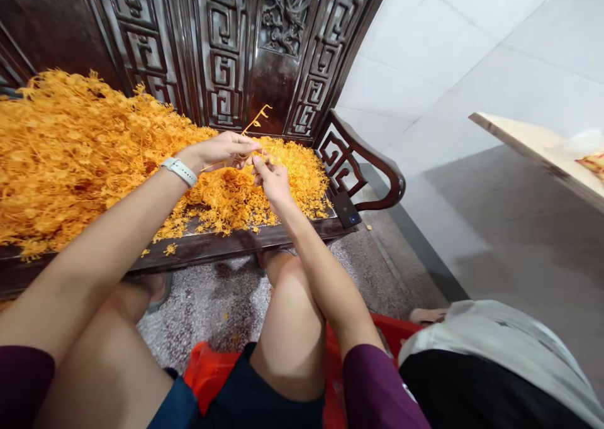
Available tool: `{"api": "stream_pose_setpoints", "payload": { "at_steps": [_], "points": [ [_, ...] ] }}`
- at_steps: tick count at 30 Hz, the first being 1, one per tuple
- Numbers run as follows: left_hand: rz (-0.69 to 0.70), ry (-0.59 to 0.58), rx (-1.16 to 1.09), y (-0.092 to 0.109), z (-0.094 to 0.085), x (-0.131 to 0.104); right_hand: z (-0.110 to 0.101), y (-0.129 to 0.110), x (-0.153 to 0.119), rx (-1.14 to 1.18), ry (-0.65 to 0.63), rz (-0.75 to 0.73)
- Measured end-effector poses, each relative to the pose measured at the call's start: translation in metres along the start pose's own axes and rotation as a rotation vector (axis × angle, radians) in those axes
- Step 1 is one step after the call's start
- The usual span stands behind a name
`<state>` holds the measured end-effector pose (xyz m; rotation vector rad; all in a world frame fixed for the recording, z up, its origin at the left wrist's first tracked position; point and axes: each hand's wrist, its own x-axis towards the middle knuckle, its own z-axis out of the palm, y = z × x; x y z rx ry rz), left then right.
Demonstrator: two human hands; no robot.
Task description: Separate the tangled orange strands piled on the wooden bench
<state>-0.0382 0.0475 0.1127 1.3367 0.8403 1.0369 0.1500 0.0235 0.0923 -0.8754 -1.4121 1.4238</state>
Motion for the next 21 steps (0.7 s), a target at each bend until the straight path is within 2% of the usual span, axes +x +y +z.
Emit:
{"api": "stream_pose_setpoints", "payload": {
  "at_steps": [3,5,6,8,9,10,11,13,14,15,16,17,18,21],
  "points": [
    [0.058,-0.010,0.089,0.001,0.009,0.001,0.001,-0.002,-0.001,-0.002,-0.026,0.028],
    [0.090,0.040,0.117,0.001,0.014,0.004,0.003,-0.003,-0.003,0.034,-0.057,0.078],
    [0.103,0.119,0.109,0.000,0.015,0.006,0.005,-0.004,-0.005,0.045,-0.074,0.093],
    [0.113,0.386,0.029,0.000,0.012,0.011,0.012,-0.006,-0.014,0.010,-0.184,0.093],
    [0.110,0.529,-0.046,0.000,0.008,0.013,0.017,-0.007,-0.021,-0.038,-0.309,0.084],
    [0.098,0.638,-0.134,0.000,0.003,0.014,0.024,-0.008,-0.029,-0.101,-0.495,0.074],
    [0.080,0.699,-0.214,0.002,-0.004,0.013,0.032,-0.009,-0.037,-0.166,-0.724,0.067],
    [0.046,0.700,-0.296,0.005,-0.019,0.010,0.047,-0.014,-0.053,-0.259,-1.207,0.049],
    [0.033,0.683,-0.295,0.006,-0.025,0.008,0.051,-0.018,-0.058,-0.265,-1.393,0.050],
    [0.023,0.673,-0.280,0.007,-0.029,0.005,0.054,-0.022,-0.061,-0.237,-1.500,0.063],
    [0.021,0.676,-0.262,0.008,-0.032,0.003,0.053,-0.027,-0.061,-0.165,-1.510,0.076],
    [0.025,0.682,-0.249,0.008,-0.033,0.001,0.049,-0.032,-0.058,-0.061,-1.420,0.077],
    [0.034,0.683,-0.240,0.008,-0.033,-0.001,0.044,-0.036,-0.052,0.056,-1.250,0.060],
    [0.065,0.608,-0.219,0.005,-0.027,-0.002,0.022,-0.042,-0.029,0.353,-0.580,-0.029]
  ]
}}
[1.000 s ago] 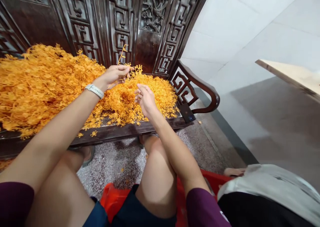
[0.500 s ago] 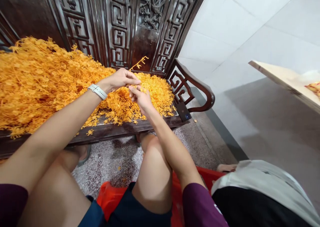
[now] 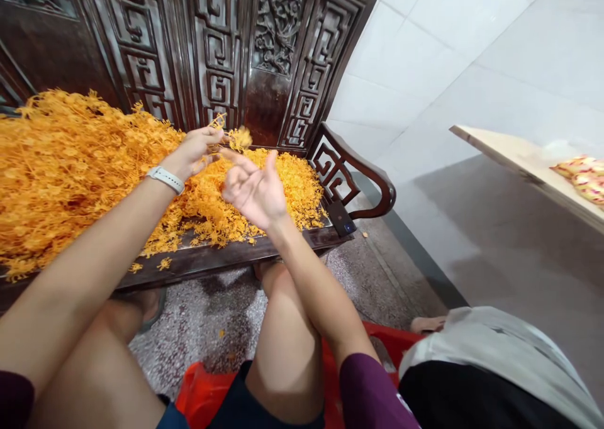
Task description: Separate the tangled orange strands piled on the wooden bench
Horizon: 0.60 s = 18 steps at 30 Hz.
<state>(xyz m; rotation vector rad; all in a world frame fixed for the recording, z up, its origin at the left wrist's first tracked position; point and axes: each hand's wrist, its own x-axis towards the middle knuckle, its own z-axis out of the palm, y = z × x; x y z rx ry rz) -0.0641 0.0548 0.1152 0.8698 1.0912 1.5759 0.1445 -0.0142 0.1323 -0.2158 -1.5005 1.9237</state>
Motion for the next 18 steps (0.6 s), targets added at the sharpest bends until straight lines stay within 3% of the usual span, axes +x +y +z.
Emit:
{"api": "stream_pose_setpoints", "payload": {
  "at_steps": [3,7,9,13,18],
  "points": [
    [0.002,-0.101,0.030,-0.004,0.005,-0.002,-0.023,0.001,0.006,0.127,0.400,0.004],
    [0.004,-0.180,0.046,-0.003,0.008,-0.001,-0.035,0.016,0.009,0.113,0.680,0.118],
    [-0.005,-0.233,0.057,-0.002,0.010,-0.002,-0.037,0.023,0.010,0.038,0.706,0.085],
    [-0.047,-0.362,0.167,-0.004,0.018,-0.009,-0.045,0.031,0.013,-0.045,0.607,0.026],
    [-0.067,-0.397,0.232,-0.012,0.028,-0.017,-0.052,0.037,0.015,-0.048,0.585,0.014]
  ]
}}
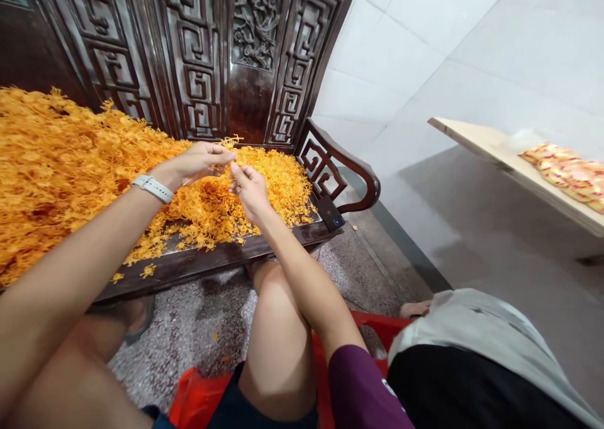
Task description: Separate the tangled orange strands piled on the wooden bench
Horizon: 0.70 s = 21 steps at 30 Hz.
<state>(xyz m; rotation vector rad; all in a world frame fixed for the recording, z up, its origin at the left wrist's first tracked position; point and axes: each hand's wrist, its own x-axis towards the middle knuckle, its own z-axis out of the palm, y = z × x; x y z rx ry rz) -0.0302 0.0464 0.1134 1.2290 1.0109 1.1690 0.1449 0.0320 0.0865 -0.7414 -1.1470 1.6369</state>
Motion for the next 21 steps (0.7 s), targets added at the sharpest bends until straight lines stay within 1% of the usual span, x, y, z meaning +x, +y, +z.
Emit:
{"api": "stream_pose_setpoints", "payload": {
  "at_steps": [2,5,8,11,12,13,14,15,16,17,18,19,20,21],
  "points": [
    [0.033,0.006,0.031,-0.003,0.002,0.002,0.000,0.000,0.000,0.017,-0.023,0.004],
    [0.074,0.107,0.018,-0.005,0.005,0.005,0.001,0.001,0.001,0.026,-0.056,0.007],
    [0.046,0.204,-0.052,-0.003,0.015,0.007,-0.002,0.003,0.006,0.018,-0.056,0.038],
    [0.014,0.268,-0.115,0.002,0.029,0.006,-0.004,0.004,0.009,0.017,-0.038,0.061],
    [0.006,0.292,-0.135,0.003,0.032,0.007,-0.003,0.003,0.008,-0.004,-0.038,0.045],
    [0.000,0.327,-0.160,0.005,0.033,0.007,-0.001,0.003,0.003,-0.053,-0.071,0.012],
    [-0.004,0.373,-0.193,0.006,0.032,0.008,0.004,0.002,-0.003,-0.133,-0.165,-0.027],
    [-0.008,0.425,-0.231,0.006,0.028,0.009,0.010,0.001,-0.013,-0.233,-0.326,-0.065],
    [-0.010,0.476,-0.272,0.007,0.021,0.010,0.019,0.000,-0.025,-0.347,-0.545,-0.099],
    [-0.012,0.509,-0.310,0.006,0.013,0.011,0.029,-0.001,-0.038,-0.457,-0.823,-0.109],
    [-0.017,0.520,-0.338,0.005,0.003,0.012,0.040,-0.002,-0.051,-0.538,-1.080,-0.099],
    [-0.024,0.501,-0.353,0.004,-0.007,0.012,0.050,-0.004,-0.063,-0.594,-1.275,-0.104],
    [-0.037,0.473,-0.355,0.003,-0.016,0.013,0.057,-0.005,-0.072,-0.619,-1.404,-0.100],
    [-0.041,0.454,-0.353,0.002,-0.023,0.013,0.062,-0.008,-0.078,-0.609,-1.492,-0.081]
  ]
}}
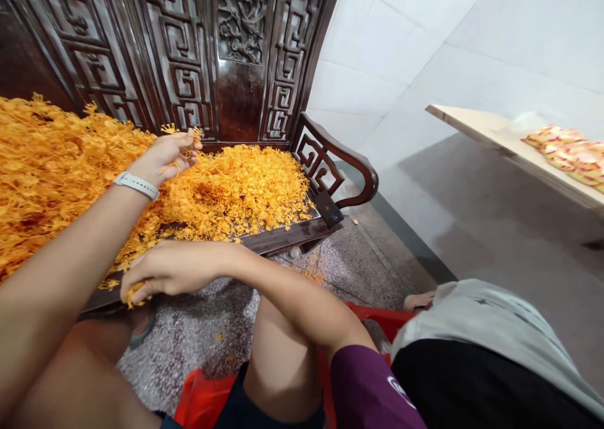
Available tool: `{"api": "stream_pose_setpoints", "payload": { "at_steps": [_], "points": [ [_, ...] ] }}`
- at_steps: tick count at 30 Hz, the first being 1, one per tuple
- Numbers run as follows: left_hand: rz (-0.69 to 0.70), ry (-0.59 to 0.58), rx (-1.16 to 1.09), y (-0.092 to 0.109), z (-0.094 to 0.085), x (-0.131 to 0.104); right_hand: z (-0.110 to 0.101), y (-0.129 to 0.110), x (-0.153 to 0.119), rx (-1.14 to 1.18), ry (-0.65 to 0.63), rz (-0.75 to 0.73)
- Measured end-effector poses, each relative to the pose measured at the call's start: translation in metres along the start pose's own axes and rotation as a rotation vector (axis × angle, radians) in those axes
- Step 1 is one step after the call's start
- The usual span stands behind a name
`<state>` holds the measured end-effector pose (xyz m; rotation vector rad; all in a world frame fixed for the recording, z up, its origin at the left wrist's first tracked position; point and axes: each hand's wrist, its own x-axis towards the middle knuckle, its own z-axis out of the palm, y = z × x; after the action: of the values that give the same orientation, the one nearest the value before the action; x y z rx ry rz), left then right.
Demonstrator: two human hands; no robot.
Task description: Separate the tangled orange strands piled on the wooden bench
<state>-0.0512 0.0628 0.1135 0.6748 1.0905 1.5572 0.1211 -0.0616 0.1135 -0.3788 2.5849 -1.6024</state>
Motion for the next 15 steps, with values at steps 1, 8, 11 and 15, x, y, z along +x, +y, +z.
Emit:
{"api": "stream_pose_setpoints", "payload": {
  "at_steps": [1,8,11,15],
  "points": [
    [0.002,-0.013,0.005,0.001,-0.004,0.002,0.000,-0.004,0.000,0.046,-0.027,-0.009],
    [0.003,-0.138,0.172,0.000,0.000,-0.010,-0.055,0.009,-0.054,0.779,1.162,-0.126],
    [-0.005,-0.229,0.330,0.004,0.002,-0.014,-0.068,0.023,-0.067,1.045,1.481,-0.074],
    [0.012,-0.428,0.509,0.009,0.000,-0.016,-0.066,0.039,-0.063,1.031,1.550,0.115]
  ]
}}
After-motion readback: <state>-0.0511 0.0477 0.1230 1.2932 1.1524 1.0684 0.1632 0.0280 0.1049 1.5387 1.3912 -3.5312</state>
